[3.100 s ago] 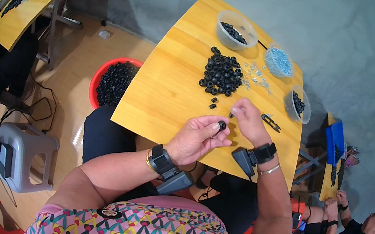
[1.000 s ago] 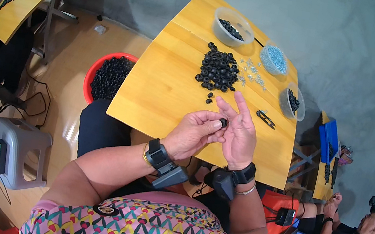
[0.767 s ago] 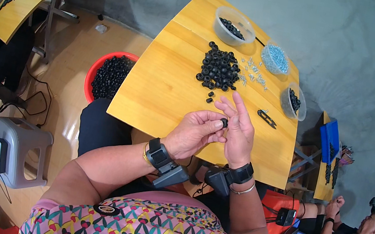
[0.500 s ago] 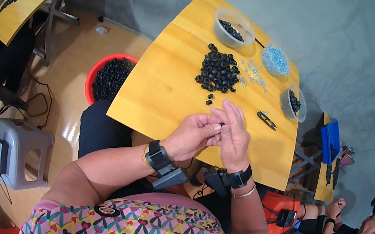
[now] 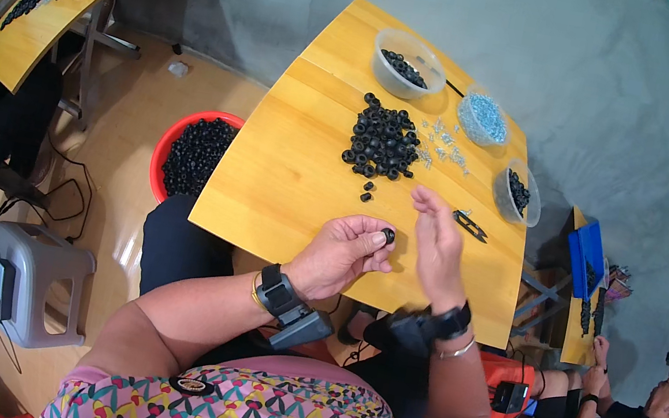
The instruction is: Assembling small black plastic components by hand.
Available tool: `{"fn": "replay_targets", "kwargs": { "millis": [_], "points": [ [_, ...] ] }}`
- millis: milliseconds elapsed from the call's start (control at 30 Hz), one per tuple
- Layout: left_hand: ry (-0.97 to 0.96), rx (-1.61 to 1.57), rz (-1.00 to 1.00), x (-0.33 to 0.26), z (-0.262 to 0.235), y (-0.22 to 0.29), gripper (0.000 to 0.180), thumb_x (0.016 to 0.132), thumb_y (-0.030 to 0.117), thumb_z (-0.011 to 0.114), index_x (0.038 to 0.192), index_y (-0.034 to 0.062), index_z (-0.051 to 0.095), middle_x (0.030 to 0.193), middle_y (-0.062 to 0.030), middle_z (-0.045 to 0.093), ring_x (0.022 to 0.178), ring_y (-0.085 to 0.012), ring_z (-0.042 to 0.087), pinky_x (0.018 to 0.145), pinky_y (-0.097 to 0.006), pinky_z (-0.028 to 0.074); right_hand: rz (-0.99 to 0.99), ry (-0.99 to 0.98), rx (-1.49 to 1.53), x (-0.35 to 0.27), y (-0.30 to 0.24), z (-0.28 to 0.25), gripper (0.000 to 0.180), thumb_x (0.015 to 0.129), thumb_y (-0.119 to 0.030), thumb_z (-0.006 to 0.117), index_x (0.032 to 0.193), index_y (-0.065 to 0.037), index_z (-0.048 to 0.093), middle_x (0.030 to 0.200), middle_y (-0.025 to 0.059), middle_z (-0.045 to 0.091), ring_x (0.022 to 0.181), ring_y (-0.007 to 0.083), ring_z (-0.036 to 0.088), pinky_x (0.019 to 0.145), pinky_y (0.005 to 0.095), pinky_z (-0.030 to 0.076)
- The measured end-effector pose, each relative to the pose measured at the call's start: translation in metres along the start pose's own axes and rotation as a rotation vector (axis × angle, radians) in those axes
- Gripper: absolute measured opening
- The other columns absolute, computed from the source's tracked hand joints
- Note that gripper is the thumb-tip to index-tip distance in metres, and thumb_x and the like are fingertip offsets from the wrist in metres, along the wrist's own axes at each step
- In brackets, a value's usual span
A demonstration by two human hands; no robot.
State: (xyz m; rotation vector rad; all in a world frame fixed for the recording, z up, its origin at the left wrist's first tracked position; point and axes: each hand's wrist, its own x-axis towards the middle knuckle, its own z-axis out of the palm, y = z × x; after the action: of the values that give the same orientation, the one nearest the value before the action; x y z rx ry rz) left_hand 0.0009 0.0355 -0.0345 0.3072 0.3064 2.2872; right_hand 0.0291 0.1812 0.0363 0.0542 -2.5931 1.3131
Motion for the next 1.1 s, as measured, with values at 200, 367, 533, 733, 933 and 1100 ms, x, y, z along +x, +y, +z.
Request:
{"fn": "replay_targets", "kwargs": {
  "millis": [200, 367, 533, 733, 933, 1100],
  "points": [
    [0.056, -0.018, 0.019, 0.0, 0.003, 0.001, 0.017, 0.088, 0.006, 0.046, 0.102, 0.0017, 0.053, 0.091, -0.0099, 0.059, 0.077, -0.0135, 0.058, 0.077, -0.031, 0.051, 0.029, 0.049, -0.164, 0.051, 0.045, -0.013, 0.02, 0.082, -0.01, 0.054, 0.097, 0.002, 0.053, 0.082, 0.015, 0.061, 0.075, 0.0227, 0.059, 0.07, 0.0306, 0.046],
    [0.058, -0.038, 0.031, -0.002, 0.006, 0.003, 0.018, 0.088, 0.006, 0.046, 0.105, 0.0021, 0.052, 0.091, -0.0096, 0.059, 0.077, -0.0131, 0.058, 0.078, -0.031, 0.051, 0.069, -0.04, -0.394, 0.074, 0.051, -0.004, 0.018, 0.077, -0.012, 0.057, 0.09, 0.0, 0.056, 0.08, 0.0179, 0.06, 0.075, 0.0294, 0.059, 0.068, 0.035, 0.046],
    [0.07, -0.049, 0.033, -0.001, 0.006, 0.004, 0.019, 0.088, 0.006, 0.046, 0.106, 0.002, 0.051, 0.091, -0.0093, 0.058, 0.076, -0.0128, 0.058, 0.078, -0.031, 0.051, 0.029, -0.068, -0.583, 0.078, 0.054, 0.0, 0.015, 0.077, -0.011, 0.058, 0.084, 0.001, 0.055, 0.071, 0.0139, 0.058, 0.066, 0.0213, 0.056, 0.064, 0.0314, 0.045],
    [0.056, -0.057, 0.037, 0.0, 0.006, 0.003, 0.019, 0.088, 0.006, 0.046, 0.106, 0.002, 0.051, 0.089, -0.0085, 0.058, 0.076, -0.0129, 0.057, 0.077, -0.031, 0.051, 0.294, -0.152, 0.204, 0.054, 0.034, -0.021, 0.014, 0.081, -0.011, 0.058, 0.087, -0.001, 0.05, 0.079, 0.0051, 0.058, 0.063, 0.0115, 0.056, 0.061, 0.0209, 0.045],
    [0.063, -0.009, 0.026, -0.002, 0.007, 0.005, 0.019, 0.088, 0.008, 0.047, 0.106, 0.0019, 0.052, 0.089, -0.0078, 0.058, 0.076, -0.013, 0.057, 0.077, -0.031, 0.051, 0.343, -0.174, 0.775, 0.01, 0.002, -0.02, 0.013, 0.084, -0.008, 0.054, 0.094, -0.002, 0.048, 0.081, 0.0076, 0.056, 0.069, 0.0147, 0.055, 0.065, 0.0255, 0.047],
    [0.024, -0.031, 0.031, -0.001, 0.006, 0.004, 0.02, 0.087, 0.008, 0.048, 0.105, 0.0015, 0.052, 0.089, -0.0062, 0.058, 0.078, -0.0134, 0.057, 0.077, -0.031, 0.05, 0.35, -0.168, 1.003, -0.002, -0.001, -0.016, 0.018, 0.082, -0.012, 0.058, 0.094, -0.003, 0.049, 0.08, 0.009, 0.054, 0.073, 0.0166, 0.054, 0.068, 0.0304, 0.047]
  ]
}}
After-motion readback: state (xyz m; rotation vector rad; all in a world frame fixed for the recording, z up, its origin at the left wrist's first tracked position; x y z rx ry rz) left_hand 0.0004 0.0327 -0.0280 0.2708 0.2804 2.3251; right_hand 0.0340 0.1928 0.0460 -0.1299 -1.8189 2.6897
